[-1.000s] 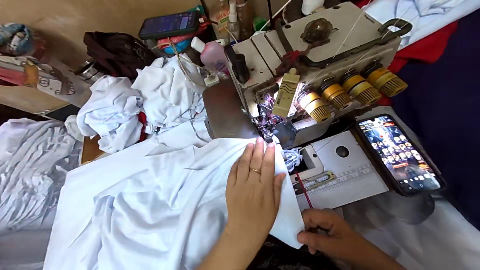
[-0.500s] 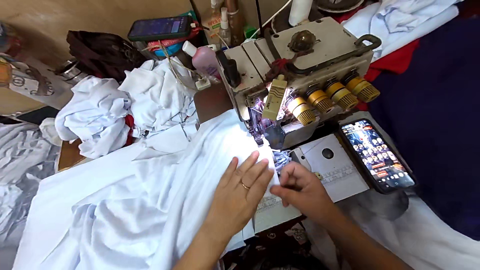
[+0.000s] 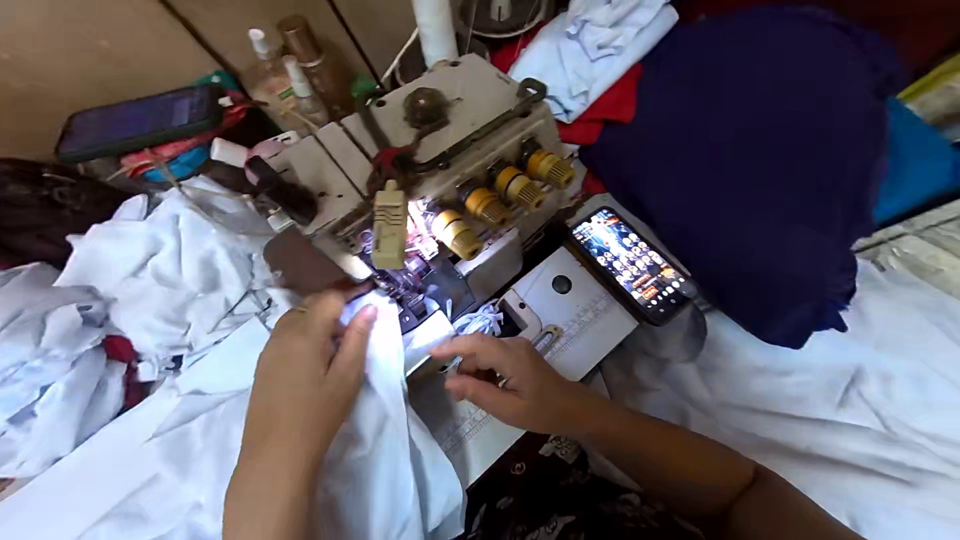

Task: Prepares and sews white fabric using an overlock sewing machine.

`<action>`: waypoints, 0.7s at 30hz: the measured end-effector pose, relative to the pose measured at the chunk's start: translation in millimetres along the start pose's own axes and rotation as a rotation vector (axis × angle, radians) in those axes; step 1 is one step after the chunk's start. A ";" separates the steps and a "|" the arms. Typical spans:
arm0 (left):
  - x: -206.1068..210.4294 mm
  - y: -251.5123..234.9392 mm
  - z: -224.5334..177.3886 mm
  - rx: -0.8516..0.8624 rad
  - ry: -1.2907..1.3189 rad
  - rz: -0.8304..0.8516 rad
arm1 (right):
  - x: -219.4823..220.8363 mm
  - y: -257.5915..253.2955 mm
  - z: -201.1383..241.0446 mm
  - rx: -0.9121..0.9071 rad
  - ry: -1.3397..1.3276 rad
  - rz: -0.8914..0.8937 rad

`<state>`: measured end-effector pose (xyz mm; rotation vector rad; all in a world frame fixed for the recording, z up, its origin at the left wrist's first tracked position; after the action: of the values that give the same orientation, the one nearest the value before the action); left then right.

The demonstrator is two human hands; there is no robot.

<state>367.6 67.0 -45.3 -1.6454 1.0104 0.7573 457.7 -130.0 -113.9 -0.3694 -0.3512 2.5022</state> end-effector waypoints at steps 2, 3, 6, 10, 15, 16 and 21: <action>-2.6 9.6 -3.9 -0.082 -0.066 -0.032 | 3.7 1.9 0.4 -0.075 -0.021 0.005; -5.0 17.8 -5.0 -0.111 -0.079 -0.053 | 5.6 2.3 0.6 -0.114 -0.026 0.007; -19.5 50.9 -16.9 -0.190 -0.031 -0.049 | 11.2 3.3 1.8 -0.205 -0.042 -0.003; -18.8 90.0 -52.4 -0.209 0.182 -0.076 | 18.9 0.6 3.0 -0.304 -0.064 0.057; 2.7 87.1 -89.8 -0.161 0.340 -0.048 | 12.6 -3.0 -0.4 -0.311 0.073 0.124; 4.8 82.3 -90.6 -0.154 0.316 -0.042 | 5.0 -4.5 -1.7 -0.275 0.105 0.077; 21.1 60.9 -89.6 -0.062 0.186 -0.024 | -32.7 -8.1 -7.6 -0.157 0.172 -0.042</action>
<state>323.0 -32.2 -64.1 -1.8040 1.1043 0.6335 490.3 -141.2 -112.2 -0.6286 -0.4819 2.3880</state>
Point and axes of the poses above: each hand's wrist, its own y-axis away from the middle knuckle, its own x-axis out of the palm, z = x × y, the point moved 2 cm from there along -y, towards the middle knuckle, and after that the axes turned 12 degrees about x, right-handed, at the moved point
